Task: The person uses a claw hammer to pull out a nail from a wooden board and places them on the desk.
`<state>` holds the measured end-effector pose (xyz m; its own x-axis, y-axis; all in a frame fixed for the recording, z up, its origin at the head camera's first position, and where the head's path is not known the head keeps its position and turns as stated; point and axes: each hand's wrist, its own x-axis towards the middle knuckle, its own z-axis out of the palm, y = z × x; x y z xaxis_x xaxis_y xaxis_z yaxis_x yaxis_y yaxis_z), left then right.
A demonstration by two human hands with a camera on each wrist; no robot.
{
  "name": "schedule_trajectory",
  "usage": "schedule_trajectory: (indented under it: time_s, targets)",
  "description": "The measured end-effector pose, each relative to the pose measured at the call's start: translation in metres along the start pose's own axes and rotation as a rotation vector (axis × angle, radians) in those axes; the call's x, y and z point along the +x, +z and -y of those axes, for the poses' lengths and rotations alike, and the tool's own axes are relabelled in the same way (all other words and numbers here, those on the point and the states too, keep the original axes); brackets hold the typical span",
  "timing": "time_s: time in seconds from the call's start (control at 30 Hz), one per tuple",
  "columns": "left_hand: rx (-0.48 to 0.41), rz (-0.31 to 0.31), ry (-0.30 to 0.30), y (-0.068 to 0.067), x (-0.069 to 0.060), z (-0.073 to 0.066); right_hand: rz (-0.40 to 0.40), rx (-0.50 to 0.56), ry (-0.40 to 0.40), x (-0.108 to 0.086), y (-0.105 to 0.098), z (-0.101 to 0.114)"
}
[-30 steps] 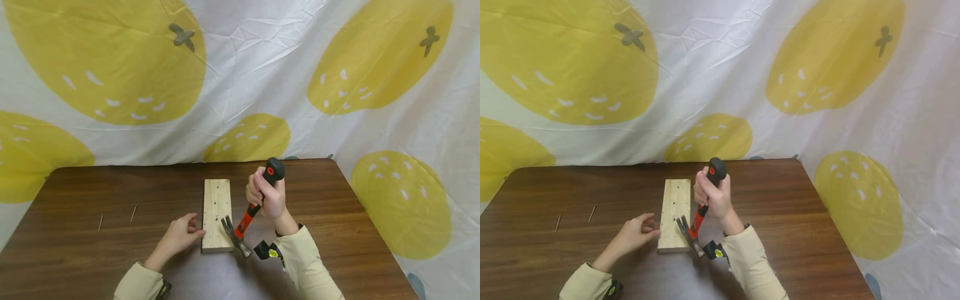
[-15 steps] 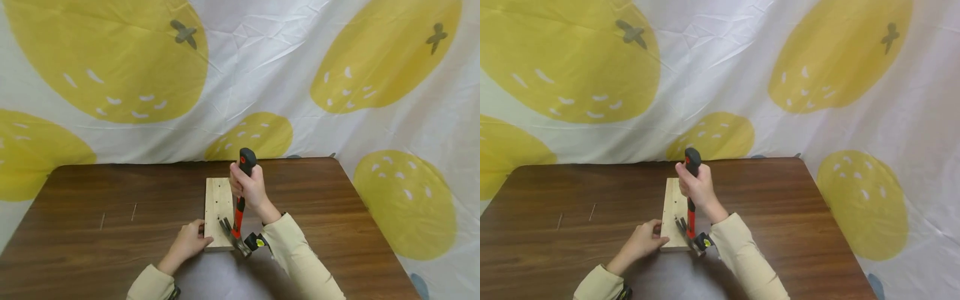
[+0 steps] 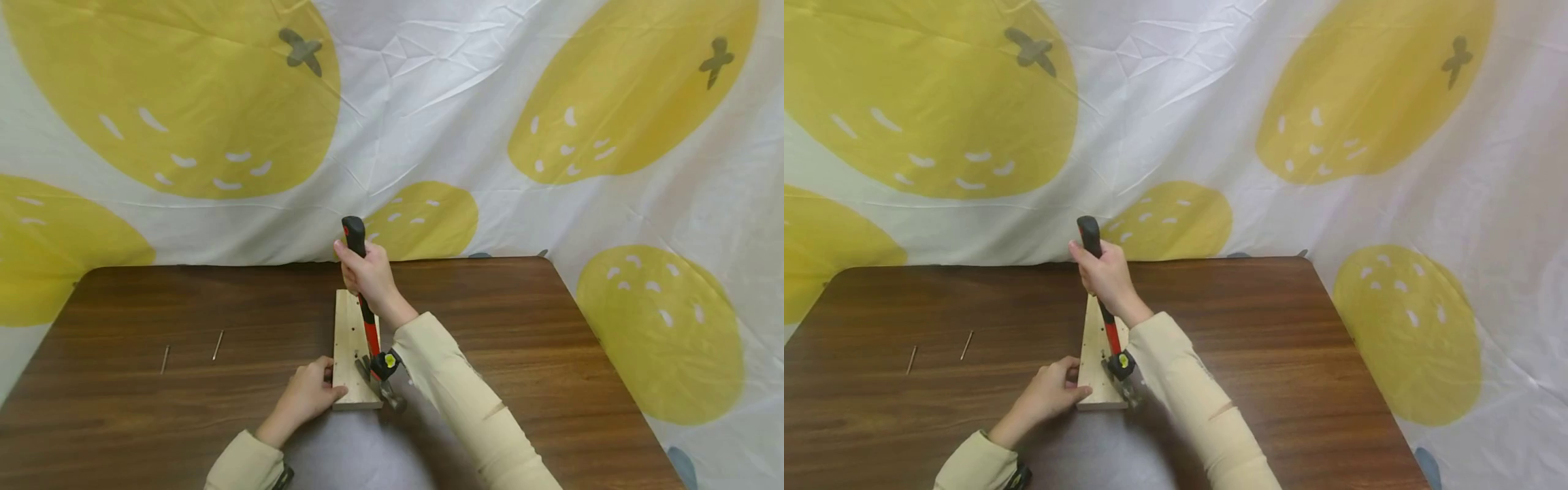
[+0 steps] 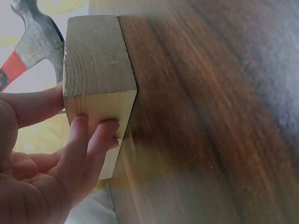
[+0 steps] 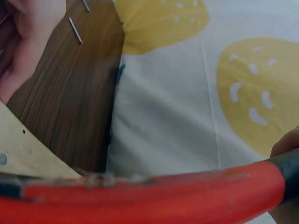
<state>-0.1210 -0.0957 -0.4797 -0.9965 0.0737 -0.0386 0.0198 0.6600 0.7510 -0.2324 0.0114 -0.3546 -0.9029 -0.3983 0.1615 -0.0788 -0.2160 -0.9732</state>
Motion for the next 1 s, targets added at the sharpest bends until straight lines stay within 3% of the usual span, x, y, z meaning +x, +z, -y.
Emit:
schedule_trajectory:
  time_s: [0.33,0.63,1.0]
  targets:
    - [0.024,0.023,-0.022,-0.001,-0.001,-0.004,-0.010,-0.057,0.024,0.011,0.000,-0.006]
    - [0.016,0.034,-0.032,0.001,-0.002,-0.006,-0.021,-0.043,0.050,0.015,0.001,-0.006]
    - [0.049,0.024,-0.012,0.001,-0.001,-0.006,-0.017,-0.061,0.045,0.019,0.003,-0.010]
